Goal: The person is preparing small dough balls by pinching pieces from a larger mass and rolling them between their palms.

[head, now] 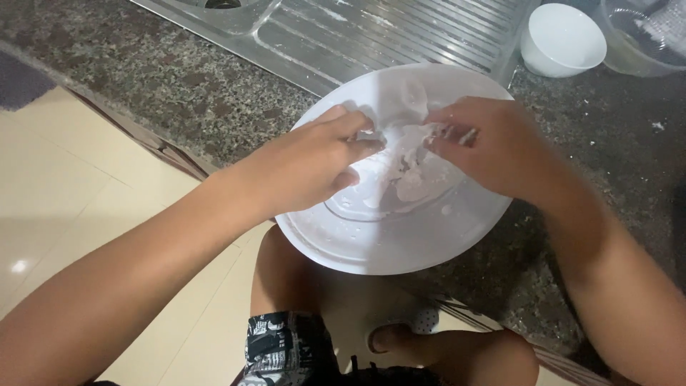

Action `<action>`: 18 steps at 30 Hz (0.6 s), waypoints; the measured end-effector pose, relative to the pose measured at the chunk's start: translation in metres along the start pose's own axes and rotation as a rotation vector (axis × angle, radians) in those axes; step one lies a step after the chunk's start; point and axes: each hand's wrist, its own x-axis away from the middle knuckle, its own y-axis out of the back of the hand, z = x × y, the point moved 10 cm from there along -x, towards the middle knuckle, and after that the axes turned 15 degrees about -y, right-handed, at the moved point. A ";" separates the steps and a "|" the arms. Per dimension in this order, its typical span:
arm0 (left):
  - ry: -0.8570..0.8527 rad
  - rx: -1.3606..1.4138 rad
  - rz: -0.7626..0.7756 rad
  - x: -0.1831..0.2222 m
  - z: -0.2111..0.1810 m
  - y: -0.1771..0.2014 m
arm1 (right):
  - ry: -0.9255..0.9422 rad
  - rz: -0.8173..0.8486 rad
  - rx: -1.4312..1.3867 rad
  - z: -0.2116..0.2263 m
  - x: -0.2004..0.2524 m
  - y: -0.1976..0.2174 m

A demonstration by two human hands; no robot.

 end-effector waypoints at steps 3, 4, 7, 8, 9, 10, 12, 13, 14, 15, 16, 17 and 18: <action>0.000 0.021 -0.020 0.001 0.002 -0.002 | 0.064 0.000 -0.169 0.011 0.001 0.005; 0.000 0.031 -0.022 0.001 0.002 -0.002 | 0.130 -0.030 -0.228 0.019 0.004 0.010; -0.041 0.008 -0.026 0.000 0.000 -0.003 | 0.112 -0.059 -0.190 0.016 0.004 0.007; -0.041 0.008 -0.027 0.000 0.000 -0.002 | 0.112 -0.059 -0.189 0.017 0.006 0.010; -0.039 0.011 -0.033 0.000 0.001 -0.002 | 0.102 -0.077 -0.147 0.017 0.008 0.013; -0.037 0.015 -0.039 0.001 0.001 -0.002 | 0.092 -0.096 -0.105 0.018 0.009 0.016; -0.052 0.010 -0.052 0.001 0.000 -0.002 | 0.135 -0.133 -0.059 0.010 0.008 0.016; -0.071 0.002 -0.065 0.001 -0.001 -0.001 | 0.177 -0.175 -0.015 0.009 0.009 0.018; -0.072 0.002 -0.065 0.001 0.000 -0.003 | 0.176 -0.175 -0.014 0.011 0.009 0.018; -0.076 -0.012 -0.066 0.001 0.000 -0.004 | 0.170 -0.153 -0.007 0.012 0.009 0.016; -0.080 -0.027 -0.066 0.002 0.001 -0.004 | 0.163 -0.131 -0.001 0.014 0.009 0.015; -0.080 -0.028 -0.067 0.002 0.000 -0.003 | 0.163 -0.131 0.000 0.011 0.007 0.015; -0.084 -0.021 -0.073 0.002 -0.002 -0.002 | 0.198 -0.138 0.017 0.011 0.008 0.016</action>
